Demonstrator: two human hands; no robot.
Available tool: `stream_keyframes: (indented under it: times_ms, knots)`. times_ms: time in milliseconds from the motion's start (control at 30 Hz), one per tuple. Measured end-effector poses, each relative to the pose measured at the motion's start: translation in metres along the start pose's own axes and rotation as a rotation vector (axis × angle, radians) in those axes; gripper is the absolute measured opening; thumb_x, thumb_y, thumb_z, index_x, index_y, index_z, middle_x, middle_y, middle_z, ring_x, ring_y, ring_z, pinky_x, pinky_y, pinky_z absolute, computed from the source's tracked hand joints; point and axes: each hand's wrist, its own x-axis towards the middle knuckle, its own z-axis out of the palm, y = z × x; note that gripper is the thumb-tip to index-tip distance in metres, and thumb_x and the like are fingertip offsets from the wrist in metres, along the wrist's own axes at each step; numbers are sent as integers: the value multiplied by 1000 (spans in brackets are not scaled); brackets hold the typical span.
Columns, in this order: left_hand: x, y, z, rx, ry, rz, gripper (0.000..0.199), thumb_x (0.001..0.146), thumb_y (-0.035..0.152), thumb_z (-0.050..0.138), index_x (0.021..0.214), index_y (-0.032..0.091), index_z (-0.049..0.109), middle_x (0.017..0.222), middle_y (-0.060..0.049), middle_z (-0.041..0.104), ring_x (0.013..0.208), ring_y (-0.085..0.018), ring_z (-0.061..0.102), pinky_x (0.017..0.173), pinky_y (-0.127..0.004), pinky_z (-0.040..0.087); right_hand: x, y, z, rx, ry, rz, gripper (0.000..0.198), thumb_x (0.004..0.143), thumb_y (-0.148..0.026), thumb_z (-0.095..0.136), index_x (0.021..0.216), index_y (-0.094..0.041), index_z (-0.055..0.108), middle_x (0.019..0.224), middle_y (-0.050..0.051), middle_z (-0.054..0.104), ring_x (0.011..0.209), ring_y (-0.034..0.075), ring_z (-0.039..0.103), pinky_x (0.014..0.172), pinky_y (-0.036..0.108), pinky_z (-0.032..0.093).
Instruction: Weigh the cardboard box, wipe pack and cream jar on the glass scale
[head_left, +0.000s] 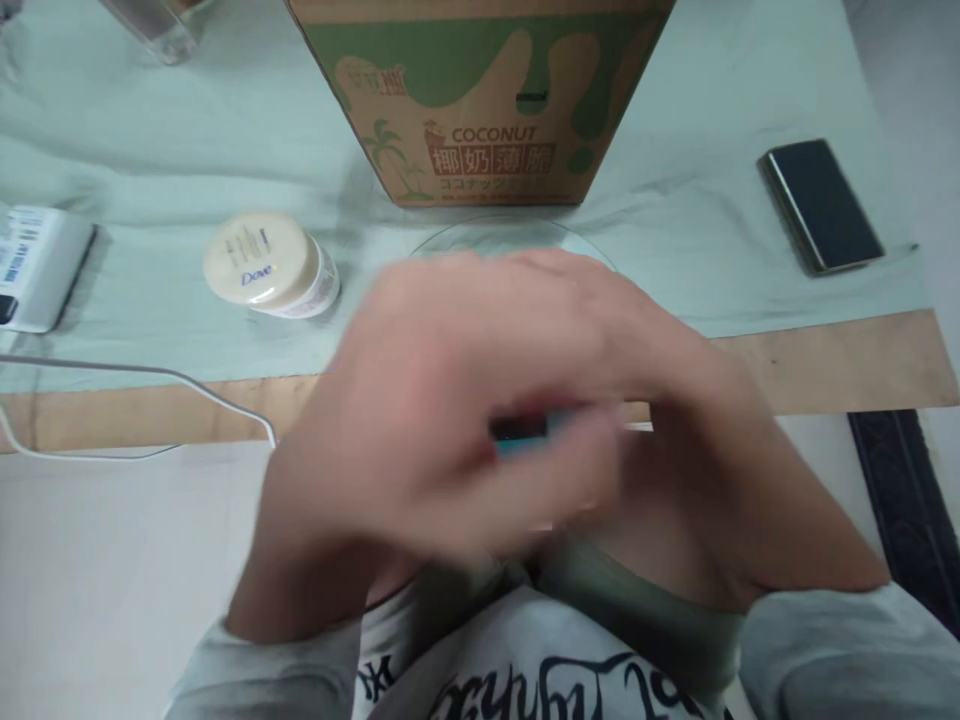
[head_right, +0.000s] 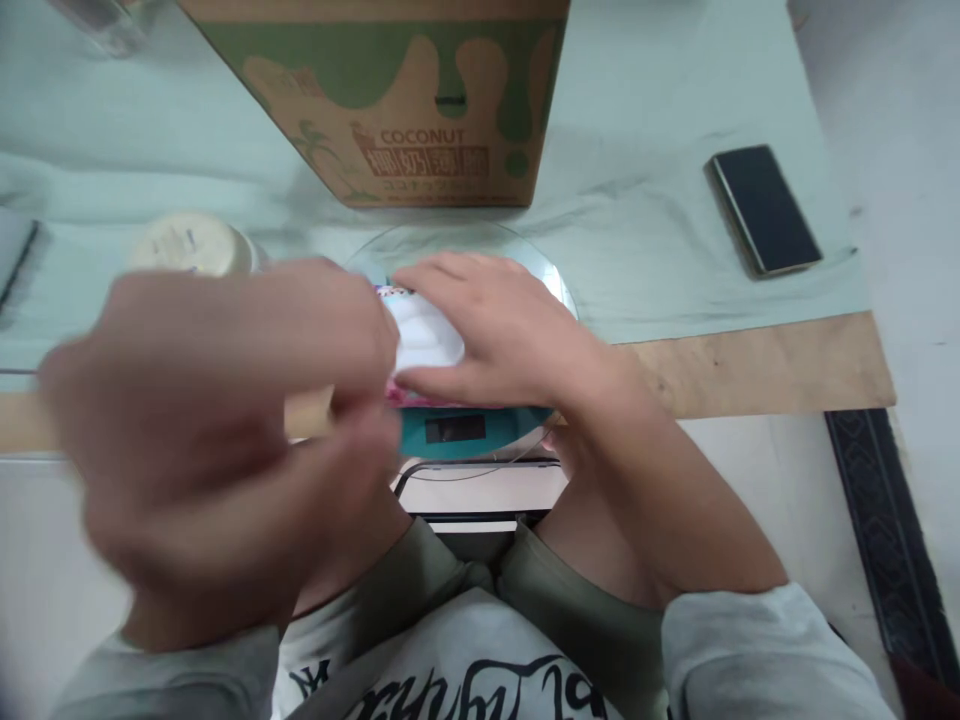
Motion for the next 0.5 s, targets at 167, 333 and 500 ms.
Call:
stream_keyframes:
  times_ms: [167, 333, 500]
  knots:
    - [36, -77, 17, 159, -30, 14, 7, 86, 27, 56, 80, 24, 58, 84, -5, 65, 82, -24, 58, 75, -40, 39, 0, -3, 5, -175, -47, 16, 79, 82, -63, 71, 144, -17, 55, 136, 14, 62, 122, 35, 60, 104, 52, 52]
    - [37, -103, 32, 41, -146, -155, 35, 101, 31, 47, 72, 19, 61, 72, -3, 63, 71, -18, 55, 69, -34, 35, 6, -4, 13, -251, -21, 75, 77, 84, -69, 66, 138, -14, 58, 127, 16, 65, 117, 34, 63, 96, 47, 55]
    - [39, -105, 29, -121, 334, 19, 25, 89, 30, 55, 71, 16, 65, 71, -3, 63, 70, -15, 57, 66, -31, 39, 4, -1, 3, -176, 31, 99, 73, 79, -53, 74, 143, -22, 56, 137, 12, 63, 127, 33, 61, 101, 47, 56]
